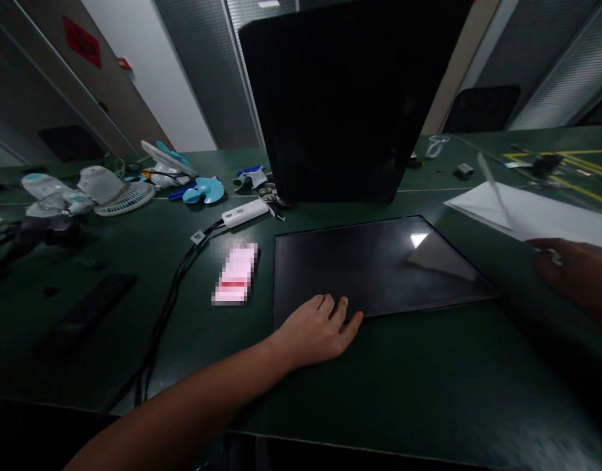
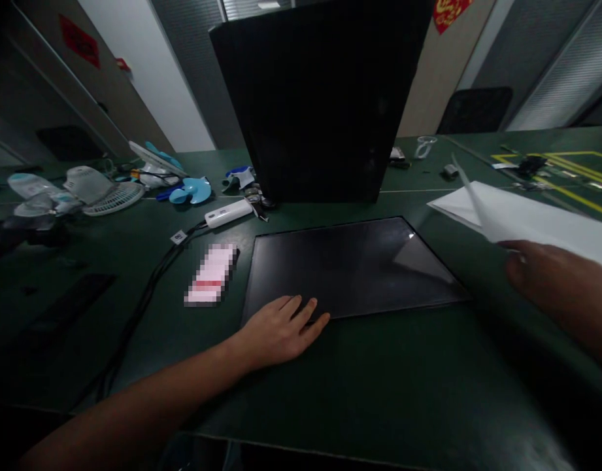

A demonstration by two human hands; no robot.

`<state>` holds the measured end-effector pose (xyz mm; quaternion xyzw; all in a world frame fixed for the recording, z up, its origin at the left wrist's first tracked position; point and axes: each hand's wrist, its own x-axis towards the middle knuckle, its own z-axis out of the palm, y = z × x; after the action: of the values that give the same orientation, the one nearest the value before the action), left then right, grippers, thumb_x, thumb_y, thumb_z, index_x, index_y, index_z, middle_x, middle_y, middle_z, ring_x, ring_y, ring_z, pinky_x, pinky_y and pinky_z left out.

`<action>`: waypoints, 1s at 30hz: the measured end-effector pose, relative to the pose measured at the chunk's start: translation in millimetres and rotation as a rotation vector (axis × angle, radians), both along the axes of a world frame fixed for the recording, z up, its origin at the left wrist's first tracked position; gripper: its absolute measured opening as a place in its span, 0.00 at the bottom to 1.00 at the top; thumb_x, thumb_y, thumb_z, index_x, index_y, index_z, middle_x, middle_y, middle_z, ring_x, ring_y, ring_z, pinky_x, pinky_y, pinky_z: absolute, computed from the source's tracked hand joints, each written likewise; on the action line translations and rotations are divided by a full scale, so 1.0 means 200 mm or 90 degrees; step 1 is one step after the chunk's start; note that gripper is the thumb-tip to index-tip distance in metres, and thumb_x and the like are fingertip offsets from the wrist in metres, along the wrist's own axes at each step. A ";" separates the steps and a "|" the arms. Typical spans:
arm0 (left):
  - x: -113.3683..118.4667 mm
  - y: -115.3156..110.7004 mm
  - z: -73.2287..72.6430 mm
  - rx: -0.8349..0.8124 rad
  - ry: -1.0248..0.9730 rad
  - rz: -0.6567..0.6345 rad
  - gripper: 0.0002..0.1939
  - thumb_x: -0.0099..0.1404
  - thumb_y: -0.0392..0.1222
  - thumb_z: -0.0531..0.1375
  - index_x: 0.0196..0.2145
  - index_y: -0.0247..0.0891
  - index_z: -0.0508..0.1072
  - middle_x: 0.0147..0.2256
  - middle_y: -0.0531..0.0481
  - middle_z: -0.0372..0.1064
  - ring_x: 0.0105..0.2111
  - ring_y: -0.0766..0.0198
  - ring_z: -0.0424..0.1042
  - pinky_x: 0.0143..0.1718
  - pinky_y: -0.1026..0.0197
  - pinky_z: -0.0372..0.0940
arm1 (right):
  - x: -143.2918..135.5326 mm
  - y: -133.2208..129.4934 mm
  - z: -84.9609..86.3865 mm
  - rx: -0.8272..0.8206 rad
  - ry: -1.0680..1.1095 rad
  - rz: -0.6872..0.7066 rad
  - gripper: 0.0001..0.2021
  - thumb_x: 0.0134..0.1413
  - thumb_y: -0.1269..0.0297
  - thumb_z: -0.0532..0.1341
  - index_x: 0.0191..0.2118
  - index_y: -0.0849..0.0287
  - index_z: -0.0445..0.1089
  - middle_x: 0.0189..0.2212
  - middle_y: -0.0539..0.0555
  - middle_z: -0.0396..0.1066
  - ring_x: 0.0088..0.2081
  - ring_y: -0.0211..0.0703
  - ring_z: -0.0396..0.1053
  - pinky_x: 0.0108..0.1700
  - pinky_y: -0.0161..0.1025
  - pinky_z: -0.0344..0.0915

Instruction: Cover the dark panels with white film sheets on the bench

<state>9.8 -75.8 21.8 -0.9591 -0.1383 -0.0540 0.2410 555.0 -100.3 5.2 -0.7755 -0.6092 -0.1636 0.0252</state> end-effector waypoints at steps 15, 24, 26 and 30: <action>-0.07 0.15 -0.01 0.049 -0.167 -0.083 0.12 0.76 0.35 0.58 0.54 0.40 0.75 0.45 0.48 0.78 0.42 0.64 0.74 0.44 0.60 0.70 | -1.21 0.22 -0.10 -0.051 0.087 0.602 0.26 0.69 0.62 0.50 0.69 0.39 0.63 0.68 0.46 0.59 0.67 0.49 0.61 0.62 0.59 0.69; -0.07 0.15 -0.01 -0.050 -0.095 0.091 0.17 0.76 0.36 0.59 0.60 0.38 0.72 0.54 0.42 0.76 0.51 0.57 0.76 0.47 0.55 0.73 | -1.12 0.23 0.05 -0.020 0.109 0.554 0.29 0.71 0.53 0.50 0.74 0.44 0.53 0.73 0.51 0.48 0.70 0.48 0.56 0.67 0.54 0.63; -0.07 0.15 -0.01 -0.077 -0.067 0.098 0.17 0.75 0.36 0.59 0.60 0.37 0.72 0.54 0.43 0.76 0.50 0.58 0.76 0.43 0.58 0.74 | -0.91 0.31 0.11 0.038 0.100 0.419 0.29 0.73 0.50 0.47 0.74 0.51 0.55 0.72 0.55 0.51 0.71 0.48 0.53 0.70 0.54 0.57; -0.07 0.14 0.01 -0.082 -0.059 0.077 0.16 0.76 0.35 0.58 0.59 0.36 0.72 0.56 0.43 0.75 0.52 0.57 0.76 0.46 0.57 0.74 | -0.20 0.40 0.04 0.099 0.059 0.158 0.41 0.69 0.36 0.42 0.73 0.63 0.57 0.72 0.65 0.49 0.73 0.56 0.46 0.69 0.58 0.51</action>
<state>-4.8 -48.2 23.1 -0.9591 -0.2100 -0.0749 0.1746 514.6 -19.7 12.5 -0.6966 -0.6842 -0.1697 0.1334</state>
